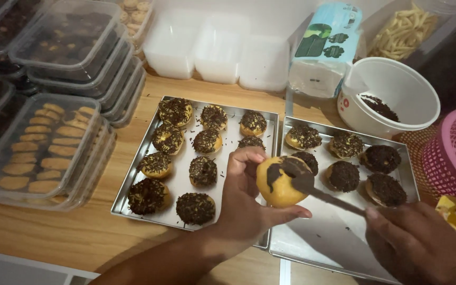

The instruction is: Decorating donuts by spreading chocolate frosting and dipping them in chocolate sprinkles.

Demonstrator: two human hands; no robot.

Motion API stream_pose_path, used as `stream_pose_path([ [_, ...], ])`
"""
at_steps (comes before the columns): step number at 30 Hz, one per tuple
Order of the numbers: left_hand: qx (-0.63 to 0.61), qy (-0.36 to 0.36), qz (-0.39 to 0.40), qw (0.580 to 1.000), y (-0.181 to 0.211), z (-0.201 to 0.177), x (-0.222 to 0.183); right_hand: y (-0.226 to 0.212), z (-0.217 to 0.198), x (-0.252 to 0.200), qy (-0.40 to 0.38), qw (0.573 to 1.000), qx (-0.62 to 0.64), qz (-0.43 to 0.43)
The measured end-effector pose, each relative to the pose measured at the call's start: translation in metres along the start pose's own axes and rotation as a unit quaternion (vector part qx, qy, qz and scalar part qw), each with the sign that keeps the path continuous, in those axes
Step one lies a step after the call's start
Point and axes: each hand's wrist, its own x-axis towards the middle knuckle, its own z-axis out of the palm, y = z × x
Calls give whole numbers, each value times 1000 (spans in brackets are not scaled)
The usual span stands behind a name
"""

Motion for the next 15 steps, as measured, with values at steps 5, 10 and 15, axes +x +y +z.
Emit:
stream_pose_path([
  [5,20,-18,53,998,5,-1,0,-14,-4,27,45,999,-15,17],
  [10,9,-5,67,998,1,-2,2,-10,1,5,33,999,18,9],
  [15,28,-13,97,995,5,-3,4,-16,6,14,65,995,-38,62],
])
